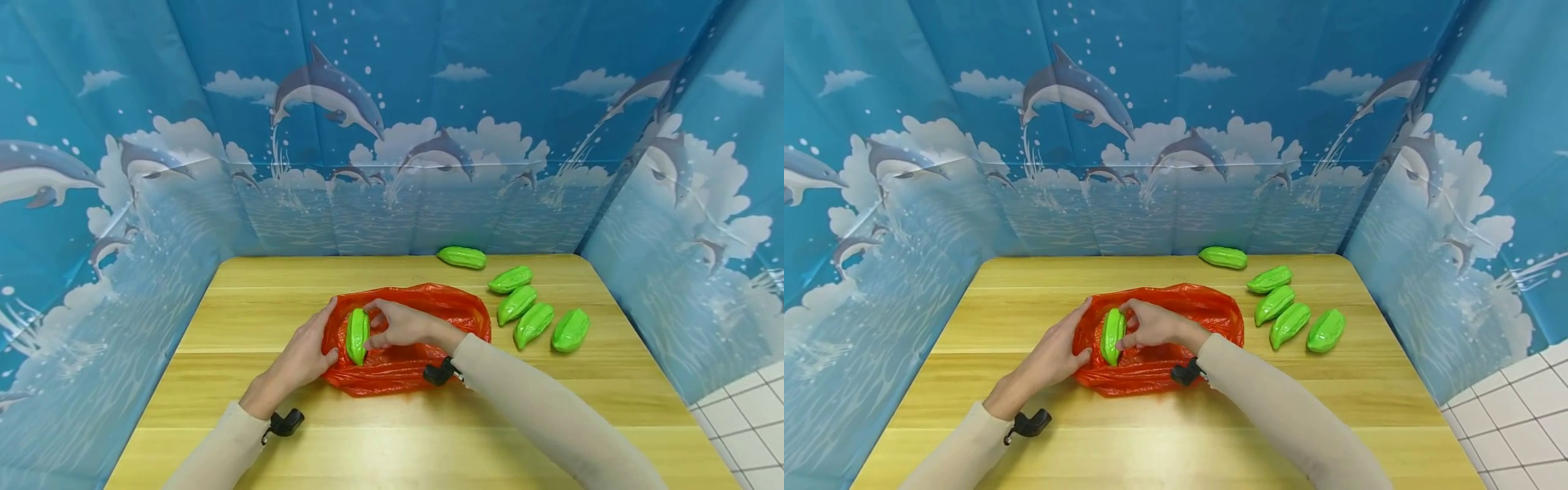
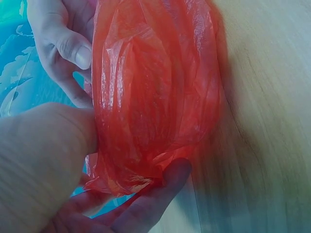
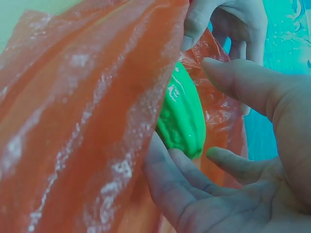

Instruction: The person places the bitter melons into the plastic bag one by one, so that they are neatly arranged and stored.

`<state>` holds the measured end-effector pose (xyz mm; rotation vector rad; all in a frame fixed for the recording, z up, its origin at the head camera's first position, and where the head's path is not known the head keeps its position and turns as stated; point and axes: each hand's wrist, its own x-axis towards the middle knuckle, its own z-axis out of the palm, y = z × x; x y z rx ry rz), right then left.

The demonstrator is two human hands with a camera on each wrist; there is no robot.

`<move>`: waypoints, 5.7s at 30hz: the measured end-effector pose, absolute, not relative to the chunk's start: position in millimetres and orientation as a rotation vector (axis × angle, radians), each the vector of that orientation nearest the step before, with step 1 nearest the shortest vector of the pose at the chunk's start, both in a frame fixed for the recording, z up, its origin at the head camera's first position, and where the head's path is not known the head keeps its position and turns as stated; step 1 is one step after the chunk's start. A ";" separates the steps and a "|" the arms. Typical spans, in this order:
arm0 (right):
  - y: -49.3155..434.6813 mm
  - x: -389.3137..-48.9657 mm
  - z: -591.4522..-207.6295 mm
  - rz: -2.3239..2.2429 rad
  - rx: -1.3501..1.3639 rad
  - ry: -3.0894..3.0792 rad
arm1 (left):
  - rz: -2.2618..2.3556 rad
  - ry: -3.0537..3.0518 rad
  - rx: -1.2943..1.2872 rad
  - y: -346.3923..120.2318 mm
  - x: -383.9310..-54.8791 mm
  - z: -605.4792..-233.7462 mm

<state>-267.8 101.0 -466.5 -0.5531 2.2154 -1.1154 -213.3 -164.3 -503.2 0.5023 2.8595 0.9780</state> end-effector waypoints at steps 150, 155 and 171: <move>313.9 -344.0 -480.4 -1.205 -0.538 2.986 | 0.922 2.864 0.586 -163.4 -213.1 -509.2; 313.2 -338.9 -474.4 -1.224 -0.576 3.005 | 0.909 2.868 0.582 -162.1 -213.6 -509.9; 307.3 -329.9 -459.9 -1.224 -0.703 3.107 | 0.896 2.864 0.587 -160.6 -216.4 -507.2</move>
